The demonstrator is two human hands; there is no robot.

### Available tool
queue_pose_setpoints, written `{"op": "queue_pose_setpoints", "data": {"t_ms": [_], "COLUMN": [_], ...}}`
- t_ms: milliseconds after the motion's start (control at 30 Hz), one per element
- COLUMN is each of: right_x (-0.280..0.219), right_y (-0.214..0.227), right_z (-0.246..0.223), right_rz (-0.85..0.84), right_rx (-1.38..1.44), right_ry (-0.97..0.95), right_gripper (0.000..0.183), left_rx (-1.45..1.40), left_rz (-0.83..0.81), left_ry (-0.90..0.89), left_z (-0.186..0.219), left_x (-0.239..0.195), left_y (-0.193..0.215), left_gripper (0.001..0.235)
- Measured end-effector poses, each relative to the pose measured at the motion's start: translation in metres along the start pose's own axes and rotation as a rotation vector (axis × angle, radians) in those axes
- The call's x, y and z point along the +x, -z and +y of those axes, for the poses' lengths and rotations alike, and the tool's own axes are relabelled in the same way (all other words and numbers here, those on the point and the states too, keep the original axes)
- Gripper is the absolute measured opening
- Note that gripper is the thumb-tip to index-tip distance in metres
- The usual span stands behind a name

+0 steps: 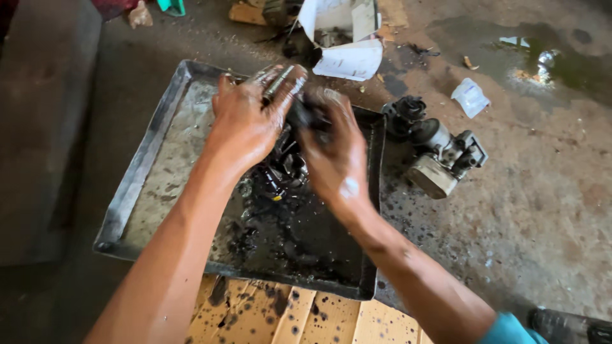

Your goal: The person scrubs a disassembled engine cylinder head with a yellow sponge in a metal tray filled with dark liquid. They rotate the part to clean multiple sides and crevices, then rinse it by hand in the same tray.

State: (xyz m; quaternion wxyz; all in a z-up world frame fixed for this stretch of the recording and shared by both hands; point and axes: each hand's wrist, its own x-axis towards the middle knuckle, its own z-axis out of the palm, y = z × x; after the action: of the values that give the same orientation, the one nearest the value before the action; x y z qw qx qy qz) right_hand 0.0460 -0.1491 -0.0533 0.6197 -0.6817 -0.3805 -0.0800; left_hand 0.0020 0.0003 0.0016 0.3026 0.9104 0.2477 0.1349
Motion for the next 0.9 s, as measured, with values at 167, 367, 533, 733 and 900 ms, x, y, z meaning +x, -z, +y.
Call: {"op": "queue_pose_setpoints", "data": {"t_ms": [167,367,533,733,900], "right_x": [0.013,0.011,0.014,0.012,0.009], "right_y": [-0.016,-0.013,-0.022,0.002,-0.007], "right_z": [-0.011,0.009,0.008,-0.002,-0.015], "right_rz": [-0.043,-0.065,-0.107,-0.398,-0.167], "right_rx": [-0.179,-0.620,-0.613,-0.455,-0.932], "right_ry": [0.154,0.251,0.032,0.079,0.380], "right_gripper": [0.034,0.041,0.045,0.042,0.047], "left_rx": [-0.095,0.062,0.091,0.000,0.365], "left_rz": [0.066,0.125,0.131,0.166,0.072], "left_ry": [-0.061,-0.296,-0.198,-0.211,-0.538], "left_z": [-0.006,-0.031,-0.025,-0.033,-0.047], "left_x": [0.005,0.010,0.016,0.014,0.020], "left_y": [-0.001,-0.012,-0.012,-0.014,-0.019], "left_gripper": [0.048,0.048,0.055,0.044,0.052]}}
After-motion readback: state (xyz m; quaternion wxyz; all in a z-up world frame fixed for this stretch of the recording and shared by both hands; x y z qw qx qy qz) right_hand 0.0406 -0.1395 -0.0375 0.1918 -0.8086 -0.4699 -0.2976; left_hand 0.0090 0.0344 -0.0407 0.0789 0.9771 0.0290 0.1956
